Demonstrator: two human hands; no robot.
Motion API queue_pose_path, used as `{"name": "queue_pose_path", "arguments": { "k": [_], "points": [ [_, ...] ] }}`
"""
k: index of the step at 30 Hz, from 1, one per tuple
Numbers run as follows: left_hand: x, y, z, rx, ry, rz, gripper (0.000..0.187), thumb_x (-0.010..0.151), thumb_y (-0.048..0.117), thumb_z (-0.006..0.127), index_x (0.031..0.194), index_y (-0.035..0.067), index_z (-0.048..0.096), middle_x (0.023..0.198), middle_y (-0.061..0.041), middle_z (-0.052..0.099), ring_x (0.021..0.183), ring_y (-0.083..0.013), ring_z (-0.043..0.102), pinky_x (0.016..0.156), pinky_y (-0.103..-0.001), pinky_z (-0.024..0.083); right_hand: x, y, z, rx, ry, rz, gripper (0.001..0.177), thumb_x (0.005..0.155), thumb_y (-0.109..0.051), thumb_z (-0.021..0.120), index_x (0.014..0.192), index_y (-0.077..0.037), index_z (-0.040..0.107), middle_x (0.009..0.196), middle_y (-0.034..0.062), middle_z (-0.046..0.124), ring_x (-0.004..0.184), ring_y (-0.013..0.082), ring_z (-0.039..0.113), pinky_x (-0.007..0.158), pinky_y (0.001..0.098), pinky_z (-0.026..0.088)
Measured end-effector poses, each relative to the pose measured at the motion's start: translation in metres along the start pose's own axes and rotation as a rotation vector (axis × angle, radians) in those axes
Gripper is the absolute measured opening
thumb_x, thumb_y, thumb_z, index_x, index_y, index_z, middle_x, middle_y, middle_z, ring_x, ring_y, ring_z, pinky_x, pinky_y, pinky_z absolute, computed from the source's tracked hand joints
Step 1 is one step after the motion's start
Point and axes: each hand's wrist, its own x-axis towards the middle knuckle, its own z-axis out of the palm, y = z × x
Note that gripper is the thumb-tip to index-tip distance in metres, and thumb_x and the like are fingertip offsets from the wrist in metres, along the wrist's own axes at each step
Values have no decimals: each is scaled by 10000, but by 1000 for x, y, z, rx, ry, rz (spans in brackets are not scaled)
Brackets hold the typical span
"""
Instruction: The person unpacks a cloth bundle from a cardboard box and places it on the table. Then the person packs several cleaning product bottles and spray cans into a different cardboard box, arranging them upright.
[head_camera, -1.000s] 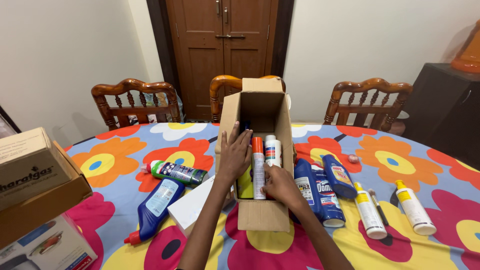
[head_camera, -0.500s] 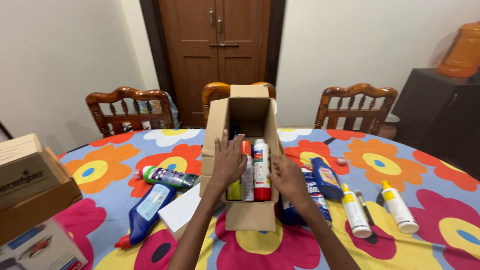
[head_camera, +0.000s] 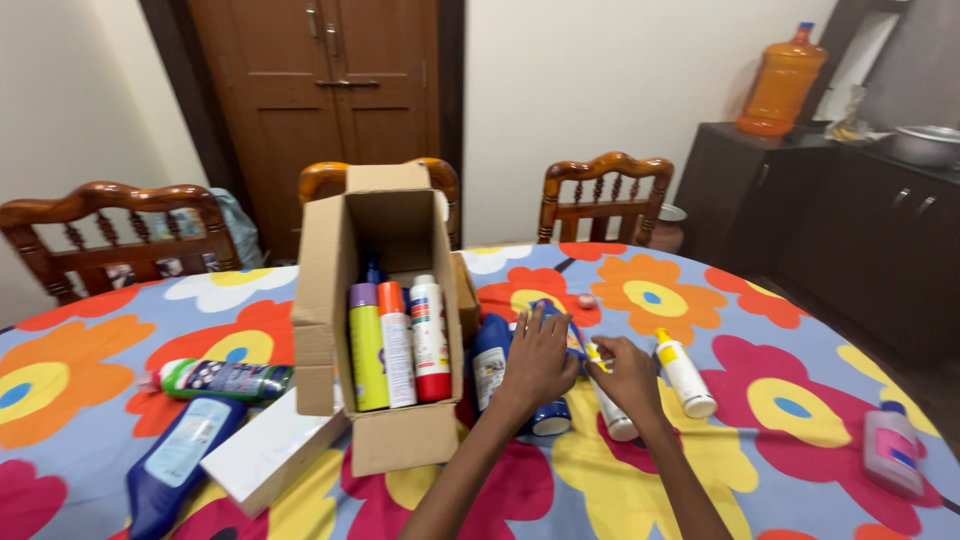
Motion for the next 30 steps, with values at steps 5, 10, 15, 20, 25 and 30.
{"name": "queue_pose_path", "arguments": {
  "k": [5, 10, 15, 20, 25, 30],
  "points": [
    [-25, -8, 82, -26, -85, 0, 663, 790, 259, 682, 1354, -49, 518, 1259, -236, 608, 1315, -440, 469, 1148, -580, 303, -30, 68, 4, -105, -70, 199, 503, 731, -248, 857, 1186, -78, 728, 969, 134, 759, 890, 267, 748, 802, 386, 584],
    [-38, -9, 131, -133, -154, -68, 494, 790, 213, 665, 1222, -18, 597, 1090, -194, 672, 1084, -375, 598, 930, -512, 481, -30, 75, 3, -153, -164, 340, 463, 785, -397, 806, 1160, -130, 760, 961, 99, 782, 886, 265, 755, 793, 385, 584],
    [-43, -6, 167, -192, -184, -119, 275, 828, 197, 643, 1015, -4, 651, 953, -216, 700, 919, -410, 659, 796, -531, 528, -28, 82, 10, -158, -207, 385, 505, 733, -400, 824, 1149, -125, 745, 945, 103, 772, 876, 281, 752, 777, 404, 585],
    [-38, 12, 184, -170, -276, -325, 419, 961, 378, 595, 1019, -33, 652, 855, -234, 705, 802, -421, 701, 726, -534, 554, -32, 136, 23, -42, -42, 331, 293, 865, -290, 710, 1083, -111, 789, 899, 120, 778, 854, 302, 766, 764, 421, 593],
    [-23, 32, 179, -141, -319, -489, 744, 839, 589, 706, 1104, -100, 617, 921, -237, 715, 816, -391, 730, 725, -484, 593, -43, 156, 33, -243, -3, 293, 301, 750, -263, 810, 963, -52, 780, 860, 142, 754, 847, 338, 734, 755, 450, 578],
    [-8, 30, 206, -273, -359, -594, 800, 677, 606, 794, 1030, -104, 687, 1033, -268, 710, 924, -389, 720, 816, -454, 593, -42, 166, 38, -233, 13, 399, 163, 857, -205, 744, 905, -56, 788, 857, 147, 760, 861, 349, 728, 791, 450, 565]
  ]
}}
